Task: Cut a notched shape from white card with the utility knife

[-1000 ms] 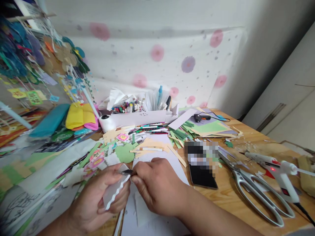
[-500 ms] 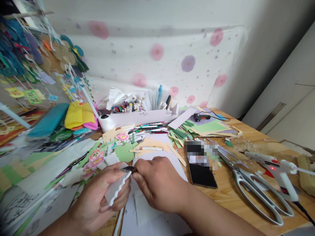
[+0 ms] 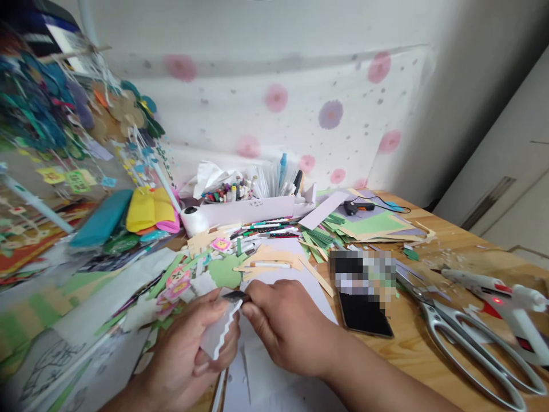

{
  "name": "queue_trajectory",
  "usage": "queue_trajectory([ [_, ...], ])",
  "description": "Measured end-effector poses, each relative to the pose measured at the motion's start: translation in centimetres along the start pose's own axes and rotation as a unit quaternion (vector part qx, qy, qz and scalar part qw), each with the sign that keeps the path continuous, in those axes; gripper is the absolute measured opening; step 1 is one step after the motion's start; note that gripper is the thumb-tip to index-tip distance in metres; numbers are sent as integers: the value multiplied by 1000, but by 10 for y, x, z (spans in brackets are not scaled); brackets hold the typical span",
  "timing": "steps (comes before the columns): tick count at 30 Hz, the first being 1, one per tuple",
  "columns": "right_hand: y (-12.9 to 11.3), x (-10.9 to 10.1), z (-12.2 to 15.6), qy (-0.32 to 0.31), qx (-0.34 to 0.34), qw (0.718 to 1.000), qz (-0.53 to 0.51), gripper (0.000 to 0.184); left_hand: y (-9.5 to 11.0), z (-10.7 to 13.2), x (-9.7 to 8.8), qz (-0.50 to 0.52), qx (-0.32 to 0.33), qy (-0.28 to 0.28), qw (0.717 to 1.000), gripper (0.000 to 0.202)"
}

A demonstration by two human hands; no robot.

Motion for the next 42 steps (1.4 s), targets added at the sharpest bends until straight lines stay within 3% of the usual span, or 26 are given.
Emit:
queue_trajectory([
  [5,2,-26,8,181,-20,976,-118,34,11,0,-6,-15,62,8,998,33],
  [8,15,-29,14,221,16,962,-162,32,20,2,-10,-37,98,33,994,27],
  [14,19,-22,9,200,27,959,-197,13,23,0,-9,-64,81,41,994,17],
  [18,20,-26,8,219,40,962,-157,8,26,1,-9,-57,93,65,992,16],
  [23,16,-27,8,228,37,966,-117,7,27,7,-17,6,126,132,983,23],
  [29,7,-32,7,168,-27,975,-144,23,22,4,0,-60,92,36,993,17],
  [32,-2,-31,4,117,-69,987,-81,25,23,5,3,-62,93,7,994,24],
  [35,-10,-23,1,81,-106,991,-6,18,22,4,4,-48,86,-9,995,27],
  [42,-14,-18,1,88,-117,989,34,11,19,5,4,-17,64,0,998,17],
])
Point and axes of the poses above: each hand's wrist, its own z-axis away from the middle knuckle, its own x-axis out of the palm, y = z × x, the point moved 10 cm from there along -z, towards the middle knuckle, and after that the axes turned 11 degrees about -x, right-handed, at the moved point
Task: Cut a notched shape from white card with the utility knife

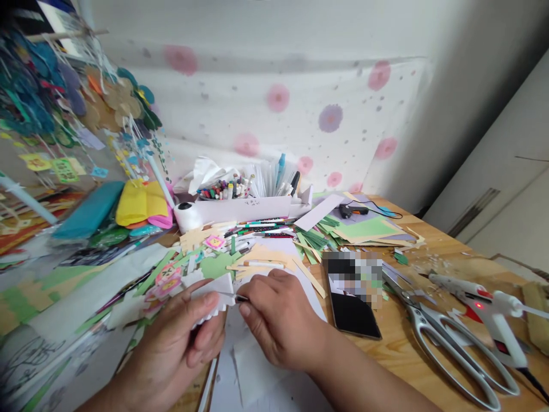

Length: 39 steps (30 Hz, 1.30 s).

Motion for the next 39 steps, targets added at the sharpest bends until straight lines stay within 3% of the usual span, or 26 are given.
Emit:
queue_trajectory([
  [11,-2,1,1,-6,-6,1000,24,10,-3,3,-1,14,-8,20,1000,18],
  [20,-15,4,-3,9,-43,997,56,12,-11,7,6,56,-32,-2,998,17],
  [31,-18,3,-3,61,-43,987,139,13,-13,8,8,95,-15,-2,995,16],
  [36,-14,1,0,85,-26,986,143,12,-16,6,12,119,-24,-32,992,32],
  [39,-14,1,1,85,-21,985,146,11,-15,6,13,94,-33,-25,995,28],
])
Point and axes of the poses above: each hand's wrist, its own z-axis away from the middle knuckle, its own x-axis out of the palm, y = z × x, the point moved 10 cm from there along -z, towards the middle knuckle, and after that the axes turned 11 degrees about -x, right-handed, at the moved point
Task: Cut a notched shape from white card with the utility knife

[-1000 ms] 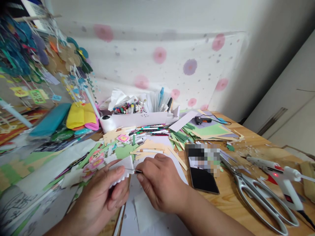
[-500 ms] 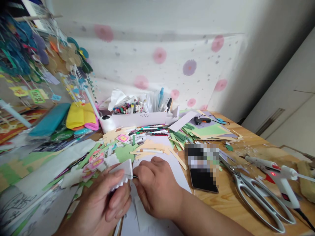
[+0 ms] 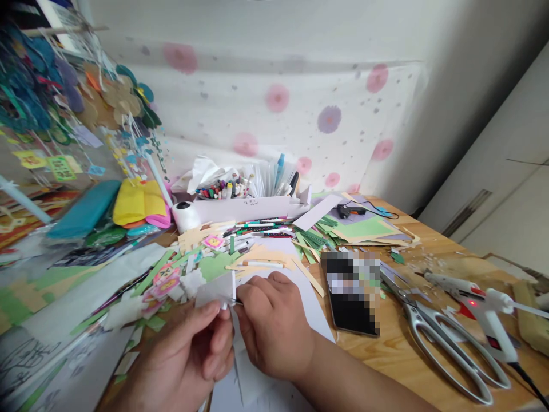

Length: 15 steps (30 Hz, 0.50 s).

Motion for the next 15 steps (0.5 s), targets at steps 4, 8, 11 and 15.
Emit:
queue_trajectory([
  [4,-1,-9,1,22,-1,1000,-11,12,14,0,-14,11,25,55,998,22],
  [8,4,-9,0,-2,23,996,-81,11,25,-3,-17,-17,35,33,999,29],
  [11,3,2,-1,-57,30,988,-142,11,23,-4,-15,-52,18,8,998,36],
  [15,-1,7,-1,-81,24,983,-161,12,19,-4,-15,-66,-2,15,998,32],
])
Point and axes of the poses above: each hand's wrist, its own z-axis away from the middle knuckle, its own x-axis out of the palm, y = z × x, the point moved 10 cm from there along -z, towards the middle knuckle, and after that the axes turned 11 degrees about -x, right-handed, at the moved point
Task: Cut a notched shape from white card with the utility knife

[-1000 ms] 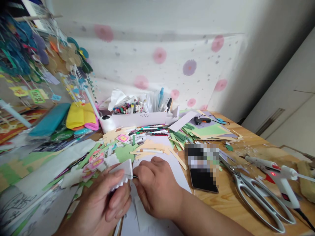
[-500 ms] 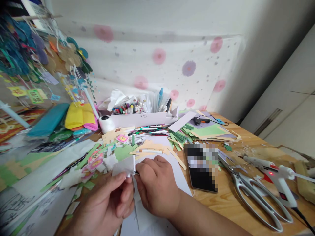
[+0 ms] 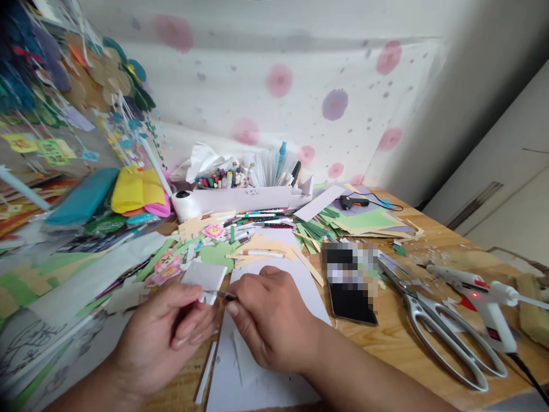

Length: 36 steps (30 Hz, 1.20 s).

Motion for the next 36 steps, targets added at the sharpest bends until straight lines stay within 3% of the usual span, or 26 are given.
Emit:
queue_trajectory([
  [13,-9,1,-4,-16,-13,1000,-19,20,-1,2,5,-20,-1,-36,999,28],
  [18,-11,4,-4,-33,-17,999,-13,22,-1,1,8,-12,-2,-66,998,17],
  [32,-16,7,-2,-75,-25,997,-4,21,-16,5,17,14,-81,-141,987,12],
  [36,-14,9,-3,-91,-21,996,-3,18,-18,3,14,17,-82,-130,988,12],
])
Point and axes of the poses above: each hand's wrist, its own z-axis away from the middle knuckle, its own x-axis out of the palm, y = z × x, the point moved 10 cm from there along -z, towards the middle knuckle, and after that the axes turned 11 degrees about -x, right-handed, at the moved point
